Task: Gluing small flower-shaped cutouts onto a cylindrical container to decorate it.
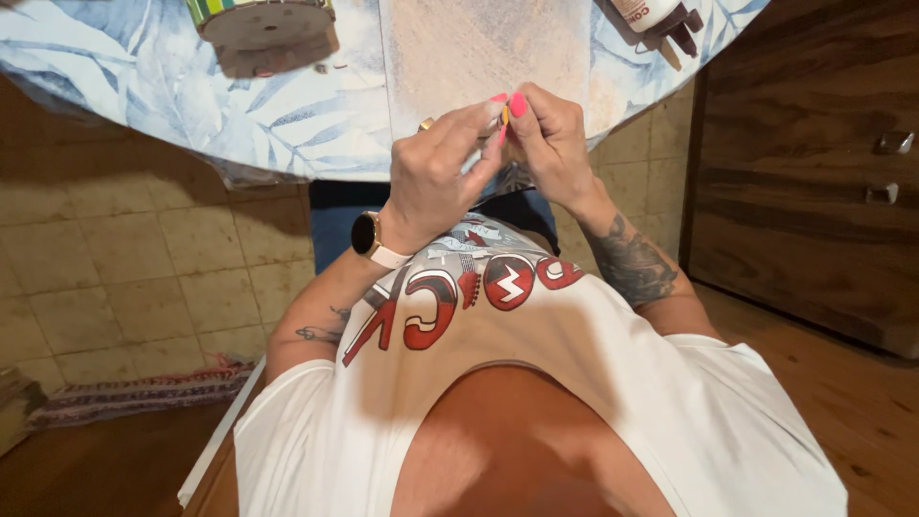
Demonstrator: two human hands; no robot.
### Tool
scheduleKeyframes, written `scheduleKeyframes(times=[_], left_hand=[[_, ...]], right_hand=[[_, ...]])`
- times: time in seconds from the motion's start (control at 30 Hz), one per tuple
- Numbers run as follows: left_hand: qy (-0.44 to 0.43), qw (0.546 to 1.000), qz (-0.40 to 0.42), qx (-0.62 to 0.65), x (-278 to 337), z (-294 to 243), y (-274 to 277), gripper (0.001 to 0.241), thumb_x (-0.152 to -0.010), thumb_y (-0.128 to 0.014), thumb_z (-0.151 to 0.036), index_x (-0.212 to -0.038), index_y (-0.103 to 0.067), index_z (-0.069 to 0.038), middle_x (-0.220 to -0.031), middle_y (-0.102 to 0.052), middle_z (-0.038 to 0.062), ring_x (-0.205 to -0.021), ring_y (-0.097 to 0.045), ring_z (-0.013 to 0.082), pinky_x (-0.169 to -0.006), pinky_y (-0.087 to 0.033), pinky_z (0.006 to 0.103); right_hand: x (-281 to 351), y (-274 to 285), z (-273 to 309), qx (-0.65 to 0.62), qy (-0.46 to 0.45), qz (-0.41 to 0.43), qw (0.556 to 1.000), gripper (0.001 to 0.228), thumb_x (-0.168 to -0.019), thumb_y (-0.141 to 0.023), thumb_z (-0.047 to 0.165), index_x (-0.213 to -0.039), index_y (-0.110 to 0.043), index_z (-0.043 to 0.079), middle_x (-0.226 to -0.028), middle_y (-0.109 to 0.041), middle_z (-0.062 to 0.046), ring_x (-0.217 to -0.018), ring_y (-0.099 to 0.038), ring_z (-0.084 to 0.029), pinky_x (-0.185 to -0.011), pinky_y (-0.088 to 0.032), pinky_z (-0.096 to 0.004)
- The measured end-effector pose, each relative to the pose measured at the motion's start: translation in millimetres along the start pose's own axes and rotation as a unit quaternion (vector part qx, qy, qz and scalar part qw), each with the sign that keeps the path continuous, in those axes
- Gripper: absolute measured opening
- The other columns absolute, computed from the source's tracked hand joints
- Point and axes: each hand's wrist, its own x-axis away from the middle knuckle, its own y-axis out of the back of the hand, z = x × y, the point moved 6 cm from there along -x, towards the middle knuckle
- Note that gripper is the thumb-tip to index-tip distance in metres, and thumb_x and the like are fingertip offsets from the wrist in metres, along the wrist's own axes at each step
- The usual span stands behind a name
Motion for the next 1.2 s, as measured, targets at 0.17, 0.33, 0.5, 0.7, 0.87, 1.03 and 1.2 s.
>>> scheduleKeyframes(times=[0.17,0.33,0.5,0.7,0.87,1.03,1.2], left_hand=[[-0.006,1.000,-0.016,-0.017,-2,-2,3,0.023,-0.081,-0.060,-0.001,-0.103,-0.053,-0.006,-0.092,-0.064,0.007,-0.074,-0.064,0.0164,-0.057,-0.050,0.0265],[-0.006,1.000,-0.006,-0.015,2,2,0,0.030,-0.081,-0.062,-0.002,-0.109,-0.053,-0.007,-0.095,-0.064,0.009,-0.076,-0.065,0.0170,-0.058,-0.052,0.0270],[-0.001,1.000,-0.014,-0.014,0,1,5,0.026,-0.079,-0.062,-0.003,-0.104,-0.054,-0.005,-0.093,-0.064,0.009,-0.070,-0.064,0.0157,-0.056,-0.051,0.0271],[-0.006,0.999,-0.014,-0.030,1,1,5,0.029,-0.080,-0.063,-0.003,-0.107,-0.052,-0.007,-0.093,-0.064,0.008,-0.068,-0.064,0.0148,-0.053,-0.050,0.0264],[-0.011,0.991,0.078,-0.111,6,0,8,0.030,-0.084,-0.062,-0.019,-0.107,-0.049,-0.004,-0.103,-0.058,0.008,-0.100,-0.058,0.0205,-0.056,-0.050,0.0280],[-0.047,0.963,0.138,-0.228,32,15,12,0.044,-0.081,-0.064,-0.044,-0.098,-0.058,-0.004,-0.106,-0.057,0.009,-0.107,-0.048,0.0270,-0.093,-0.030,0.0421],[-0.062,0.951,0.181,-0.244,43,25,8,0.053,-0.081,-0.062,-0.050,-0.109,-0.058,-0.005,-0.114,-0.054,0.010,-0.112,-0.045,0.0284,-0.099,-0.025,0.0444]], right_hand=[[1,2,0,0.024,0.004,0.015,1.000,0.036,-0.095,-0.035,0.023,-0.064,-0.040,0.006,-0.057,-0.040,-0.001,-0.052,-0.035,-0.009,-0.050,-0.029,-0.023],[-2,0,7,0.020,0.024,0.018,0.999,0.033,-0.095,-0.036,0.018,-0.065,-0.041,0.004,-0.055,-0.040,-0.003,-0.049,-0.035,-0.009,-0.047,-0.029,-0.022],[0,-1,7,0.014,0.022,0.001,1.000,0.033,-0.094,-0.038,0.017,-0.065,-0.043,0.003,-0.054,-0.039,-0.002,-0.049,-0.033,-0.008,-0.046,-0.029,-0.022],[1,0,9,0.003,0.023,0.012,1.000,0.034,-0.094,-0.036,0.021,-0.065,-0.040,0.004,-0.055,-0.040,-0.002,-0.049,-0.034,-0.009,-0.047,-0.029,-0.022],[2,3,6,0.225,0.183,0.080,0.954,0.023,-0.091,-0.039,0.003,-0.070,-0.046,-0.002,-0.061,-0.041,-0.009,-0.054,-0.037,-0.019,-0.046,-0.029,-0.029],[5,7,-25,0.506,0.257,0.155,0.808,0.026,-0.093,-0.043,0.019,-0.071,-0.041,0.005,-0.068,-0.039,-0.008,-0.059,-0.042,-0.022,-0.048,-0.033,-0.032],[-30,-40,-11,0.428,0.318,0.221,0.817,0.011,-0.081,-0.049,0.010,-0.072,-0.045,0.007,-0.069,-0.042,-0.007,-0.059,-0.040,-0.024,-0.053,-0.033,-0.035]])
